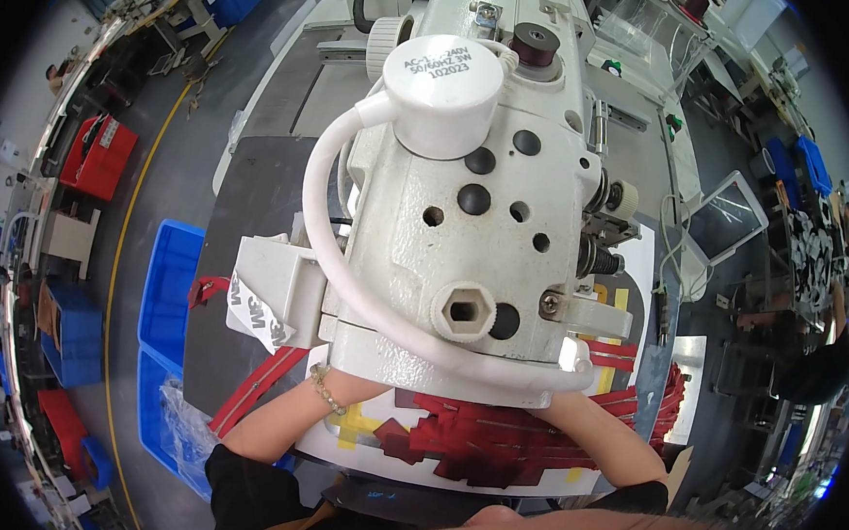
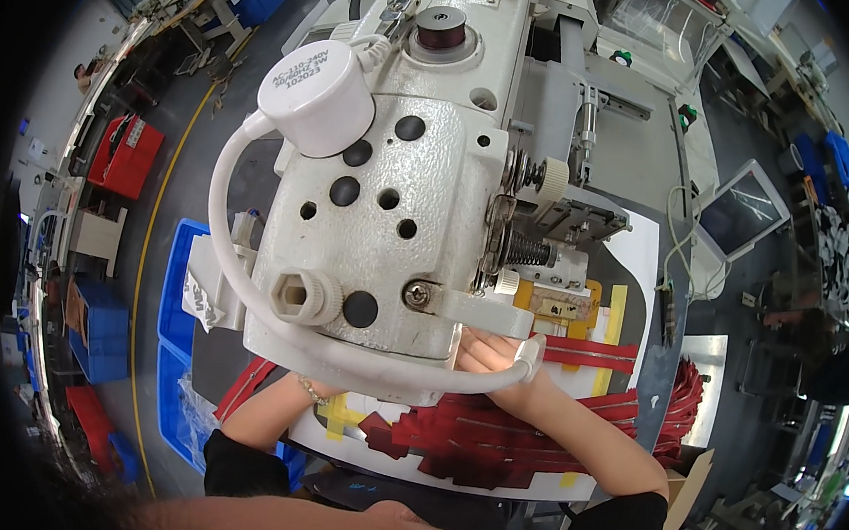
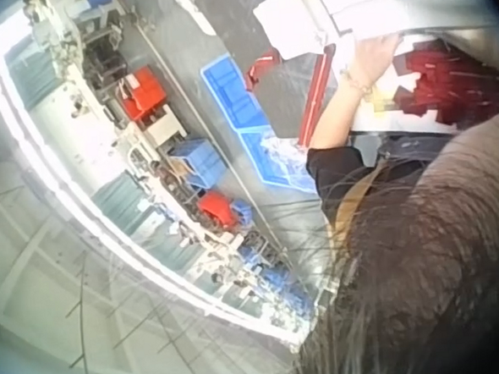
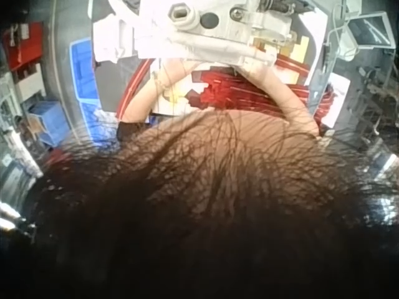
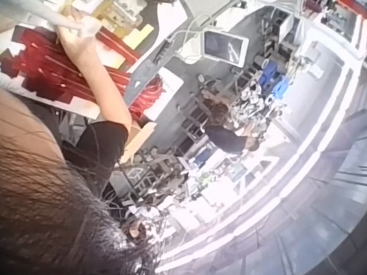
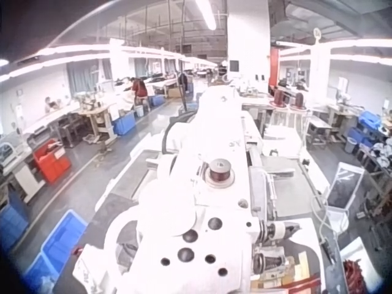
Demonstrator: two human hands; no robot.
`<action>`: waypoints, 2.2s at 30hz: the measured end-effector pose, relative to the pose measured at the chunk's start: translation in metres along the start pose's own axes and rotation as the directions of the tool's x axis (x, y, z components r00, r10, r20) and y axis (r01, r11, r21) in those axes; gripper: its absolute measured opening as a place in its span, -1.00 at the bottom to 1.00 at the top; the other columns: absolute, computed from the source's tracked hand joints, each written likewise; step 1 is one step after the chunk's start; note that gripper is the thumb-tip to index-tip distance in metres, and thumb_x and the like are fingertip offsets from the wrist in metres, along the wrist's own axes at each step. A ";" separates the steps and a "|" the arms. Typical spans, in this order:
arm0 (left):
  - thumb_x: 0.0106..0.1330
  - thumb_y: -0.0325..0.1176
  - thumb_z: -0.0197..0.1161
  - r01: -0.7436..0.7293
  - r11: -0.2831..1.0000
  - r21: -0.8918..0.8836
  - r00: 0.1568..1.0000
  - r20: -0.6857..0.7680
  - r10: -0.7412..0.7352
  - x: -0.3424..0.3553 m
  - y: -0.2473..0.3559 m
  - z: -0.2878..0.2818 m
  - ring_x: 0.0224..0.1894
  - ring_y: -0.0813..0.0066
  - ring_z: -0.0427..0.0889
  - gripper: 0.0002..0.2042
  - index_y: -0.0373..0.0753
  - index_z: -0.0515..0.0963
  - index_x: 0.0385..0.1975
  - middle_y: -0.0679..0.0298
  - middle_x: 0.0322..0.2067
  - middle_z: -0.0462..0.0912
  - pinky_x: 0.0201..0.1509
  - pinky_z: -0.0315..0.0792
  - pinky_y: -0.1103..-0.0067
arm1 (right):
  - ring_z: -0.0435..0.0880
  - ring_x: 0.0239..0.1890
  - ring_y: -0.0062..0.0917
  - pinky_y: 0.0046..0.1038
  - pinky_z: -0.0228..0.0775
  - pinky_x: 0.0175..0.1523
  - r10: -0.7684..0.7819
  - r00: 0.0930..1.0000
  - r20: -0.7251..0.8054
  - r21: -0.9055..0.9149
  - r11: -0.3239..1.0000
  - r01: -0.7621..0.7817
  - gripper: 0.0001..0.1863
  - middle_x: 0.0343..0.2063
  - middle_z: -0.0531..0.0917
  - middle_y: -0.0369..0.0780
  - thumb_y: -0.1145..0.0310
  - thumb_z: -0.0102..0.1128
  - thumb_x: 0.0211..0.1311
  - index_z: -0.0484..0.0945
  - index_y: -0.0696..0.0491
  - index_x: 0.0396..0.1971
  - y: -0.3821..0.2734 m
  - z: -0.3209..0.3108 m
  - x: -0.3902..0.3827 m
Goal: Sewing small leather pieces onto red fabric/zipper straps using an industrial sewing machine.
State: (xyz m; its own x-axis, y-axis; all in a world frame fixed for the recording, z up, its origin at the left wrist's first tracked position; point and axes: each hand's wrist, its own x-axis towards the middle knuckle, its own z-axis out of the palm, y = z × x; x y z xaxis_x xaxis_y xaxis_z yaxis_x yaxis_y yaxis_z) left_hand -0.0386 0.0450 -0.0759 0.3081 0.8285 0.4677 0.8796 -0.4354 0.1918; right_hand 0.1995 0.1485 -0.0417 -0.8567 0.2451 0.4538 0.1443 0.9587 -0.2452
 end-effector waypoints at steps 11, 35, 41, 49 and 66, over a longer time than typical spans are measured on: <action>0.16 -0.07 0.21 -0.099 0.981 0.165 0.985 0.155 0.073 -0.005 0.006 0.008 -0.09 0.33 0.53 -0.57 -0.11 0.47 -0.01 0.19 -0.10 0.52 -0.25 0.38 0.11 | 0.65 -0.16 -0.35 -0.39 0.53 -0.11 0.010 1.000 0.005 -0.018 1.000 -0.010 -0.77 -0.22 0.61 -0.11 0.46 0.13 -0.10 0.55 0.15 -0.35 -0.001 -0.004 0.000; 0.09 -0.40 0.12 0.033 0.994 -0.100 0.964 0.265 -0.006 0.019 0.030 -0.012 -0.16 0.38 0.60 -0.71 -0.19 0.54 -0.16 0.24 -0.27 0.61 -0.11 0.45 0.38 | 0.56 -0.18 -0.38 -0.37 0.39 -0.06 0.187 0.978 0.094 -0.056 0.982 -0.183 -0.78 -0.27 0.56 -0.23 0.40 0.20 -0.07 0.51 0.08 -0.35 -0.029 -0.007 0.007; 0.05 -0.38 0.23 -0.092 0.995 -0.036 0.995 0.043 0.093 0.023 0.025 -0.018 -0.17 0.37 0.55 -0.72 -0.19 0.54 -0.19 0.32 -0.29 0.59 -0.07 0.38 0.39 | 0.52 -0.10 -0.35 -0.41 0.36 -0.05 0.185 0.981 0.050 -0.166 0.970 -0.175 -0.70 -0.21 0.51 -0.14 0.44 0.10 -0.02 0.53 0.15 -0.21 -0.038 0.004 0.010; 0.05 -0.25 0.30 0.085 0.995 0.044 0.994 0.058 -0.088 0.013 0.021 -0.027 -0.20 0.38 0.52 -0.63 -0.24 0.52 -0.14 0.31 -0.27 0.56 -0.02 0.34 0.44 | 0.50 -0.07 -0.29 -0.39 0.34 -0.02 0.207 0.975 0.081 -0.219 0.958 -0.185 -0.62 -0.20 0.49 -0.09 0.46 0.07 -0.02 0.50 0.22 -0.12 -0.045 0.005 0.011; 0.14 -0.35 0.07 0.048 0.948 0.314 0.991 0.100 -0.084 0.022 0.041 -0.021 -0.26 0.58 0.48 -0.61 -0.06 0.49 0.03 0.45 -0.25 0.49 0.07 0.25 0.30 | 0.49 -0.07 -0.32 -0.41 0.33 -0.04 0.204 0.978 0.029 -0.232 0.954 -0.192 -0.62 -0.21 0.49 -0.12 0.45 0.07 -0.03 0.50 0.21 -0.14 -0.042 0.008 0.010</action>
State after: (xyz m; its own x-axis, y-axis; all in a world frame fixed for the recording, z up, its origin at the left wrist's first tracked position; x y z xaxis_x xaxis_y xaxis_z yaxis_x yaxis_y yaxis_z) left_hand -0.0033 0.0384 -0.0397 0.2681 0.8931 0.3612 0.9627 -0.2622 -0.0664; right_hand 0.1807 0.1096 -0.0340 -0.8230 0.4316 0.3693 0.4172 0.9005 -0.1226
